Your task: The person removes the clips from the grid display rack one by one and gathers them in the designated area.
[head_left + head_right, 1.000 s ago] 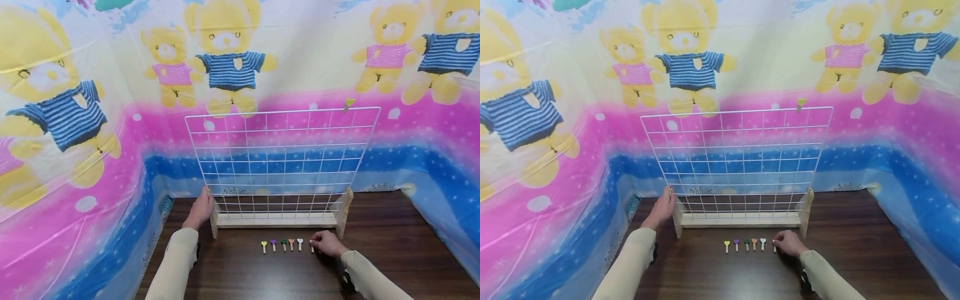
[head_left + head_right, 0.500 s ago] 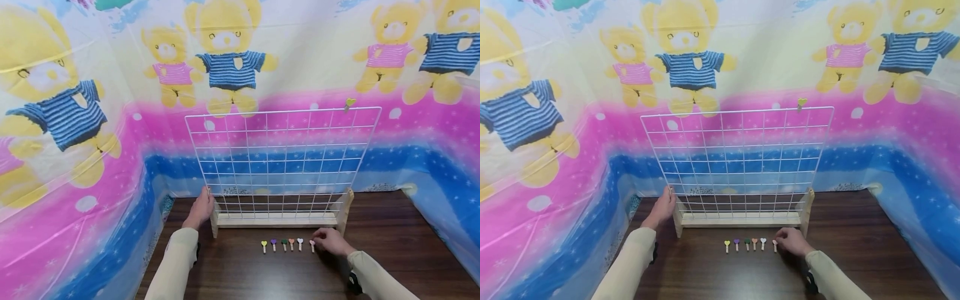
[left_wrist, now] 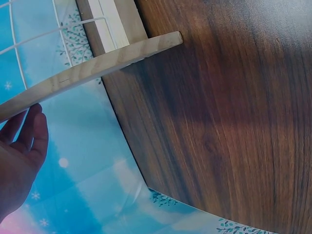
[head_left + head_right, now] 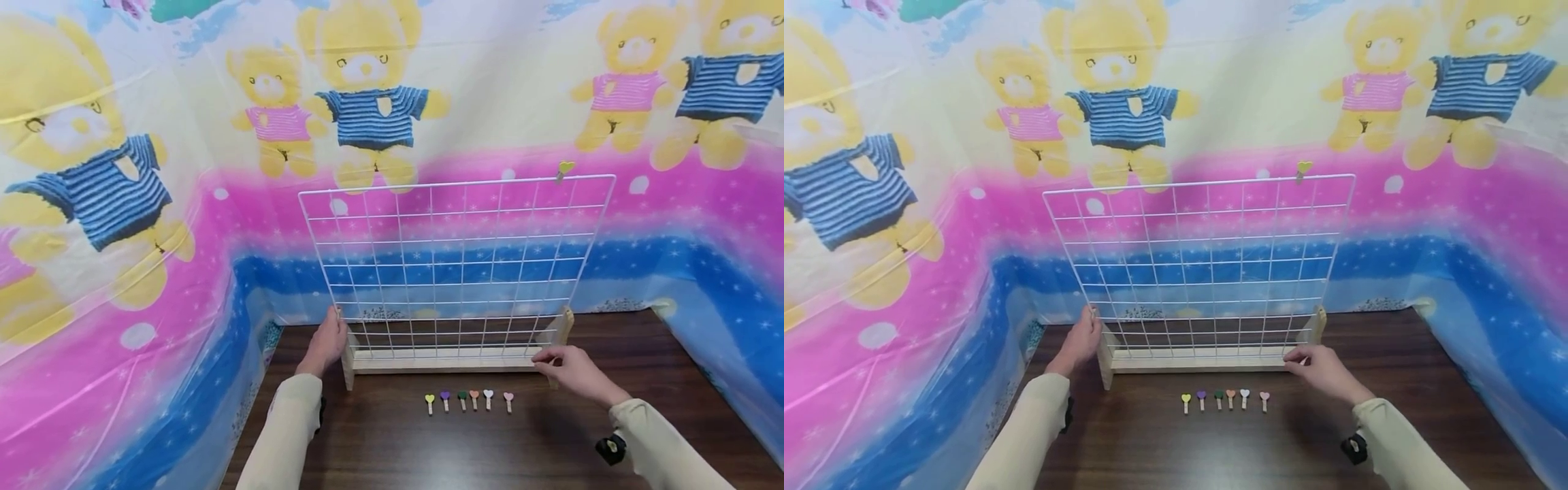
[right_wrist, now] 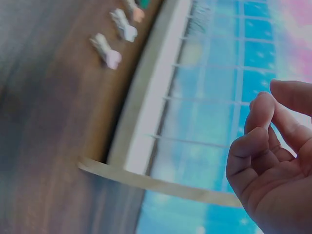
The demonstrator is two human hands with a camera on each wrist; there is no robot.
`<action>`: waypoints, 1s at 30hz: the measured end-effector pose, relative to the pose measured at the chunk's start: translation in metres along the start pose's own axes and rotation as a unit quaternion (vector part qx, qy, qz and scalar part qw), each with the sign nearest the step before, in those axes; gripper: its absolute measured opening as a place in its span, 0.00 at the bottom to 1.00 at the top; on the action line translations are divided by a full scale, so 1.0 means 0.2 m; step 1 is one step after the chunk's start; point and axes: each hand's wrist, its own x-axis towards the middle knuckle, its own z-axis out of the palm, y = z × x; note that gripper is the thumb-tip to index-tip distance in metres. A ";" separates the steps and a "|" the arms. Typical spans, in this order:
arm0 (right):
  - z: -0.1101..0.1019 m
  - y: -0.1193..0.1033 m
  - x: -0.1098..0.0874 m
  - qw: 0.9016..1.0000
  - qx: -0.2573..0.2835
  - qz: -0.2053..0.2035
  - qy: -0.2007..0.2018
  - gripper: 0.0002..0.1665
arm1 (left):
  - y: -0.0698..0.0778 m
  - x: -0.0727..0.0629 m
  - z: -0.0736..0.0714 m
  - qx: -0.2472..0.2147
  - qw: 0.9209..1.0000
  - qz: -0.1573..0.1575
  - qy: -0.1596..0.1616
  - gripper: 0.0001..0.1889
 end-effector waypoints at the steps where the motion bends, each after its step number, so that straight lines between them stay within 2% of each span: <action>1: -0.02 -0.01 0.00 1.000 0.003 0.008 0.004 0.09 | 0.00 0.00 0.00 -0.001 1.000 0.000 0.000 0.11; 5: -0.10 -0.05 -0.01 1.000 0.003 0.017 0.013 0.11 | 0.00 0.00 0.00 -0.005 1.000 0.002 -0.002 0.11; 13: -0.22 -0.18 -0.02 0.999 0.001 -0.013 0.039 0.14 | 0.00 -0.01 -0.01 -0.006 1.000 0.002 0.001 0.13; 24: -0.36 -0.42 0.00 0.992 -0.043 -0.089 0.072 0.11 | 0.00 0.00 0.00 0.001 1.000 0.005 0.007 0.11; 30: -0.52 -0.59 0.04 0.985 -0.045 -0.116 0.119 0.12 | 0.01 -0.01 -0.01 0.002 1.000 -0.002 0.005 0.10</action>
